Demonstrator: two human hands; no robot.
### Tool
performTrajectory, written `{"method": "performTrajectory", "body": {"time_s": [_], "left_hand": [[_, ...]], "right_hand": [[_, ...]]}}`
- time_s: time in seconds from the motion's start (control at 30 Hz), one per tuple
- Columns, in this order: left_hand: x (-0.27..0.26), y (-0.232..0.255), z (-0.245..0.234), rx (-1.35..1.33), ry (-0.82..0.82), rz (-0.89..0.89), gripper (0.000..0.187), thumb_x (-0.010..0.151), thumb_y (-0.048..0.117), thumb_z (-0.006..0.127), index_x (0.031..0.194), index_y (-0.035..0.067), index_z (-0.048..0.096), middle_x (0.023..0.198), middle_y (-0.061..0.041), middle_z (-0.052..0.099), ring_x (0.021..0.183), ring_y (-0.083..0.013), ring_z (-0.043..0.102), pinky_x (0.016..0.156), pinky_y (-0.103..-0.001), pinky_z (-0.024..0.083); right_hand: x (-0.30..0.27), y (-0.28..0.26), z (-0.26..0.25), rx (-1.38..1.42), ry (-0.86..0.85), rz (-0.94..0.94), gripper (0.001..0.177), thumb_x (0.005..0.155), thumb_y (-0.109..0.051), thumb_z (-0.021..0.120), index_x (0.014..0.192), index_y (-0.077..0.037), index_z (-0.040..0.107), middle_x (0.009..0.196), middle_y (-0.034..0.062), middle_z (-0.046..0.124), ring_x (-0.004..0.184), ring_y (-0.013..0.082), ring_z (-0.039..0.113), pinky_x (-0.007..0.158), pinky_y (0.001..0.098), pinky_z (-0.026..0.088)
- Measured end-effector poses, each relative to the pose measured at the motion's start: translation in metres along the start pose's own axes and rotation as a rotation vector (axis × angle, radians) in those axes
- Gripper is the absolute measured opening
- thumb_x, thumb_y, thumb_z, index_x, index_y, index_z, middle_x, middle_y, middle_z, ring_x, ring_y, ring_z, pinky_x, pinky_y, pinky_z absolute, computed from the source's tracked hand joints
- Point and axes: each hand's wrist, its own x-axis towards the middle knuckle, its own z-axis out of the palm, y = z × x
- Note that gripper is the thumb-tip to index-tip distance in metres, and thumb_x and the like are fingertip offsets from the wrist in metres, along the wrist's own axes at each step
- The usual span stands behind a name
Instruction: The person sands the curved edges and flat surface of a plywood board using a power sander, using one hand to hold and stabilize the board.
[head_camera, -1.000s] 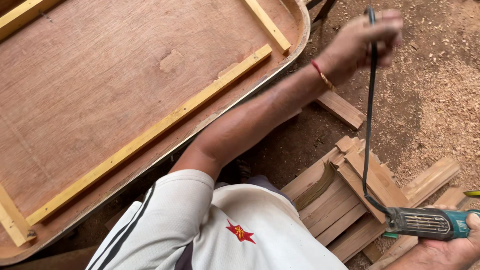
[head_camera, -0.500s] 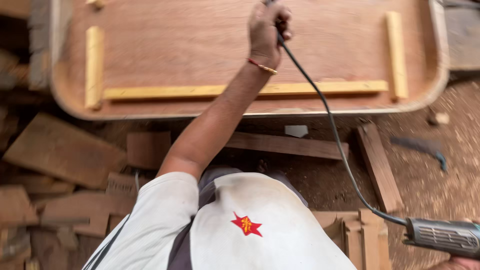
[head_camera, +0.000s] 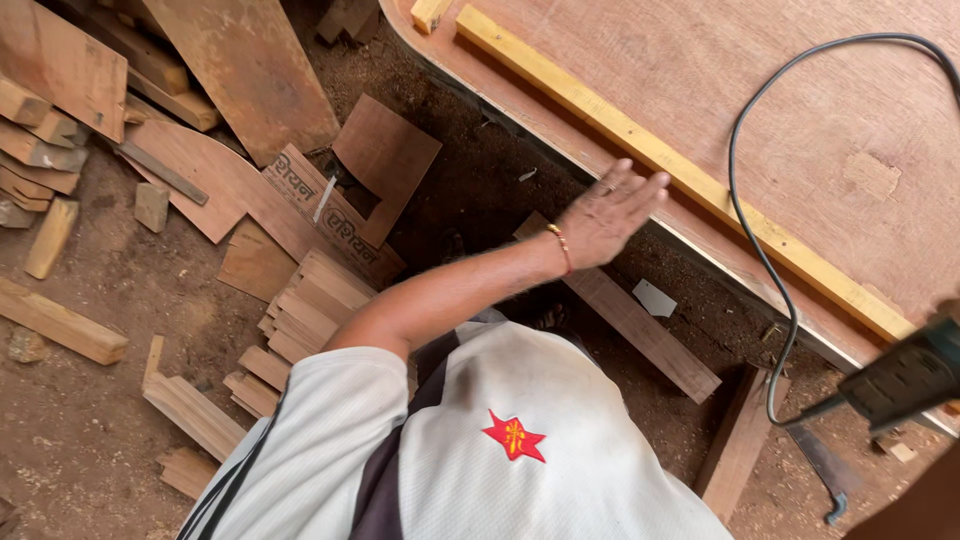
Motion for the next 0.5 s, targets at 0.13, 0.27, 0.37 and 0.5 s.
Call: {"method": "performTrajectory", "body": {"time_s": [0.13, 0.27, 0.37, 0.5], "left_hand": [[-0.059, -0.050, -0.017, 0.375, -0.036, -0.011, 0.088, 0.093, -0.007, 0.041, 0.168, 0.007, -0.001, 0.174, -0.016, -0.011, 0.161, -0.0251, -0.015, 0.128, -0.055, -0.013], [-0.087, -0.084, -0.024, 0.261, -0.004, -0.077, 0.092, 0.096, -0.005, 0.044, 0.170, 0.003, -0.011, 0.177, -0.016, -0.017, 0.164, -0.0257, -0.018, 0.132, -0.055, -0.014], [-0.100, -0.111, -0.027, 0.267, 0.078, -0.113, 0.098, 0.089, -0.008, 0.044, 0.169, 0.004, -0.011, 0.174, -0.019, -0.017, 0.160, -0.0289, -0.020, 0.130, -0.060, -0.014], [-0.111, -0.140, -0.033, 0.303, 0.102, -0.156, 0.099, 0.088, -0.012, 0.044, 0.169, 0.004, -0.010, 0.175, -0.016, -0.016, 0.162, -0.0257, -0.015, 0.130, -0.058, -0.013]], "right_hand": [[0.044, -0.047, 0.076, -0.340, -0.272, -0.002, 0.055, 0.078, -0.005, 0.081, 0.128, -0.002, 0.059, 0.113, 0.0138, 0.069, 0.098, 0.0264, 0.072, 0.092, 0.0451, 0.063], [0.053, -0.082, 0.164, -0.599, -0.371, -0.041, 0.076, 0.072, -0.003, 0.086, 0.140, -0.001, 0.052, 0.122, 0.0156, 0.068, 0.107, 0.0277, 0.071, 0.093, 0.0460, 0.061], [0.052, -0.092, 0.203, -0.786, -0.410, 0.101, 0.091, 0.069, -0.006, 0.089, 0.149, -0.004, 0.044, 0.127, 0.0185, 0.066, 0.111, 0.0304, 0.069, 0.096, 0.0478, 0.059], [0.062, -0.089, 0.226, -1.025, -0.573, 0.166, 0.095, 0.070, -0.015, 0.090, 0.151, -0.007, 0.042, 0.126, 0.0235, 0.066, 0.108, 0.0363, 0.070, 0.097, 0.0508, 0.059]]}}
